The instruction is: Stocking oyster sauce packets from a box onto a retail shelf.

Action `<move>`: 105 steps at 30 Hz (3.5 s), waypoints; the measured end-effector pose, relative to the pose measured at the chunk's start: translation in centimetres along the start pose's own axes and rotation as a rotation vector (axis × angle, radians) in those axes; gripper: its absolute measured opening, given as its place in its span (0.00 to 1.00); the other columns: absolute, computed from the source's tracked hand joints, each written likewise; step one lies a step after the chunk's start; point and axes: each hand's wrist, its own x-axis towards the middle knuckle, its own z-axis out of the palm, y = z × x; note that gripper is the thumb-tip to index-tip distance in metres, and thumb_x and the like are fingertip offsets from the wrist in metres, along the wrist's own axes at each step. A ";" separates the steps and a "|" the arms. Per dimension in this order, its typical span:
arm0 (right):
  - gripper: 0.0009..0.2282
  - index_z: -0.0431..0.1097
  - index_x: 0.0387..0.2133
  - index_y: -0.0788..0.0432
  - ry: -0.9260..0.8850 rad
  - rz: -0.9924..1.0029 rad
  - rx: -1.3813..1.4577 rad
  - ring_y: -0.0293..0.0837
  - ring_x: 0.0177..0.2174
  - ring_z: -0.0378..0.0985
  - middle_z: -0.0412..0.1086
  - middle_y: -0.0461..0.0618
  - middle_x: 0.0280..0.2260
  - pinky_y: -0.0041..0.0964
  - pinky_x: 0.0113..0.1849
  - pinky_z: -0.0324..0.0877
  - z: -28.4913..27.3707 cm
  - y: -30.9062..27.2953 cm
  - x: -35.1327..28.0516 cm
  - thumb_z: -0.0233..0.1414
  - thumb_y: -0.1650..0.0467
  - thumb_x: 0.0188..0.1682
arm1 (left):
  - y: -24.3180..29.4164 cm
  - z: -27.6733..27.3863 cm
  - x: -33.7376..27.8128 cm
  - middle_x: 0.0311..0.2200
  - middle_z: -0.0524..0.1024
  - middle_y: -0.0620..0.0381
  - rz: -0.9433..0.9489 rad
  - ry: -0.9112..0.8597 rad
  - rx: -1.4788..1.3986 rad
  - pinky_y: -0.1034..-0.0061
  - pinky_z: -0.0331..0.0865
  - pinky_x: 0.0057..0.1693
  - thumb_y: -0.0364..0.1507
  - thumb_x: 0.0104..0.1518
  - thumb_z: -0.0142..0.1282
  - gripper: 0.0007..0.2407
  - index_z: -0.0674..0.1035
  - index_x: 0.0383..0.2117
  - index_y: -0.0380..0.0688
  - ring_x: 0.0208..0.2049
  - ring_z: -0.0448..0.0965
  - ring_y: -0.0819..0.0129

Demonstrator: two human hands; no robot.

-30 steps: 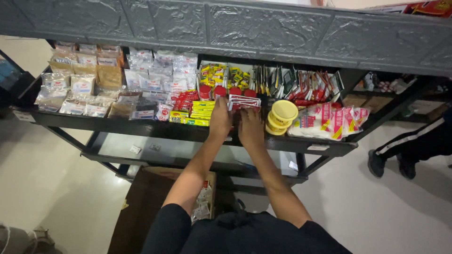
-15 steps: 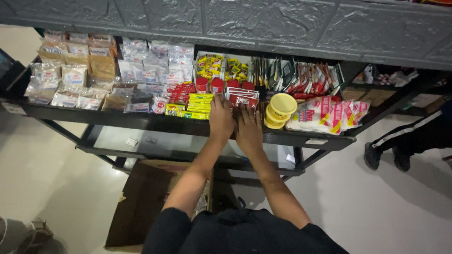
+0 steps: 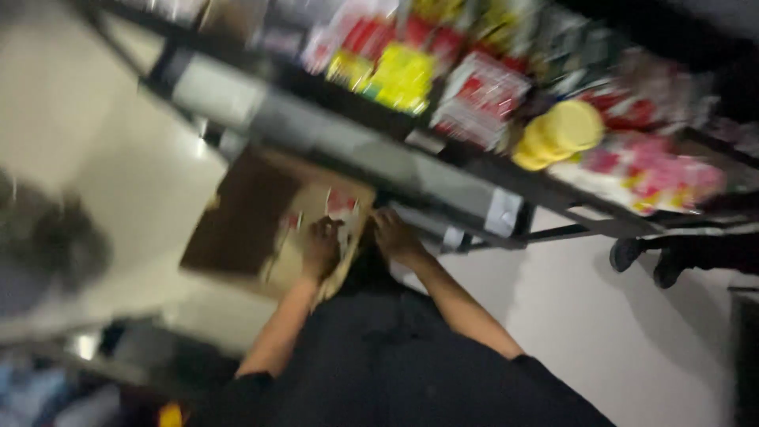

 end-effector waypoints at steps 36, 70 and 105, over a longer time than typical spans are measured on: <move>0.16 0.67 0.49 0.60 -0.834 0.301 -0.121 0.59 0.50 0.70 0.67 0.61 0.50 0.53 0.50 0.66 34.0 16.2 9.1 0.53 0.71 0.47 | -6.0 2.0 -14.7 0.42 0.74 0.38 -0.811 -0.043 -0.259 0.56 0.72 0.47 0.22 0.54 0.54 0.11 0.74 0.43 0.40 0.45 0.75 0.39; 0.17 0.61 0.56 0.52 -0.959 1.040 0.542 0.43 0.43 0.75 0.71 0.45 0.47 0.39 0.43 0.74 29.1 7.1 11.6 0.49 0.69 0.53 | -7.5 11.3 -16.2 0.48 0.69 0.33 -1.223 -0.093 -0.465 0.54 0.69 0.55 0.27 0.60 0.50 0.11 0.74 0.46 0.32 0.49 0.73 0.38; 0.10 0.69 0.47 0.61 -0.371 0.228 0.827 0.37 0.43 0.74 0.71 0.46 0.43 0.32 0.45 0.72 -1.4 -14.8 9.8 0.55 0.72 0.53 | -1.4 -11.5 -1.8 0.43 0.82 0.58 -0.568 0.259 -1.003 0.77 0.75 0.53 0.27 0.63 0.58 0.10 0.81 0.47 0.36 0.44 0.79 0.72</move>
